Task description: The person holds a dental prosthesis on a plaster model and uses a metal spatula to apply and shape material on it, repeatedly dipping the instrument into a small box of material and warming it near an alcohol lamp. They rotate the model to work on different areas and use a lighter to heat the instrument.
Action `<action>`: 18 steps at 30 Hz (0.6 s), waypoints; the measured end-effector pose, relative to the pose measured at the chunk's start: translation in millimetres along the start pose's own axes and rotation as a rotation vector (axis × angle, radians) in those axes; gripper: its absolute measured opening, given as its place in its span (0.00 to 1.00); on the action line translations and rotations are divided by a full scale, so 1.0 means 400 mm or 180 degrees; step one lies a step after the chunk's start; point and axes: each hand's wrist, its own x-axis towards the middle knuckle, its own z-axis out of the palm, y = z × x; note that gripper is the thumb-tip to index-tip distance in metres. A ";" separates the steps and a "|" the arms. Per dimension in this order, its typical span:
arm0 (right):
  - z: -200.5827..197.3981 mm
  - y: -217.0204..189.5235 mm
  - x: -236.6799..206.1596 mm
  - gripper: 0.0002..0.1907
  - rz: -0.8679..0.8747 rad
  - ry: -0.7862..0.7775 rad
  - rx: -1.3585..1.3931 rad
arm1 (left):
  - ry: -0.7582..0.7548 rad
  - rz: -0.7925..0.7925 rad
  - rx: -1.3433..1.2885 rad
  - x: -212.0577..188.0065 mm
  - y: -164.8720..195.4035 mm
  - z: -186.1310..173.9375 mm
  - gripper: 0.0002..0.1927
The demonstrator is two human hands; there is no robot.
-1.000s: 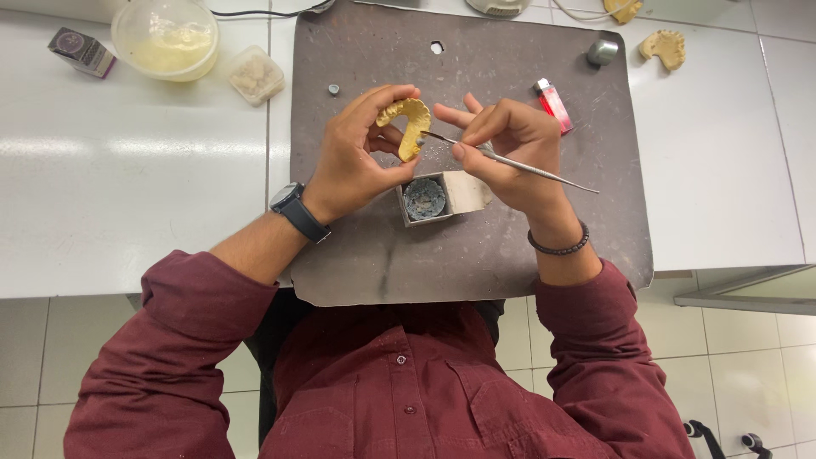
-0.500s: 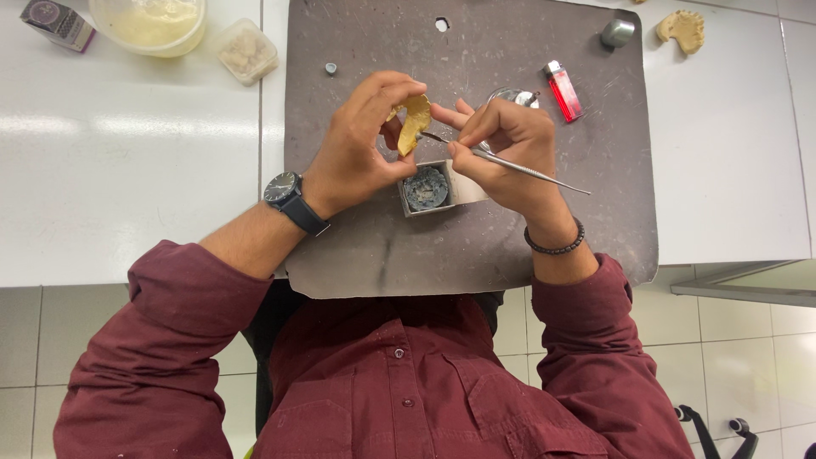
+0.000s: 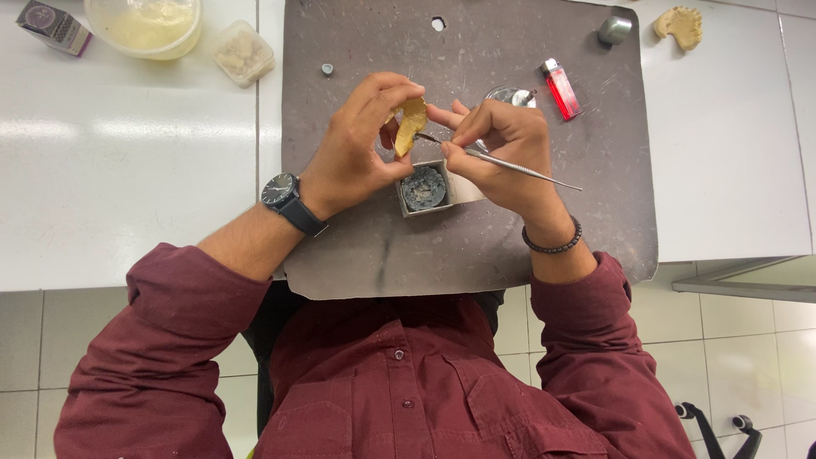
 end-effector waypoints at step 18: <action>-0.001 0.003 -0.004 0.11 -0.0029 -0.0022 0.0023 | -0.0010 0.0000 0.0016 -0.004 -0.008 0.001 0.39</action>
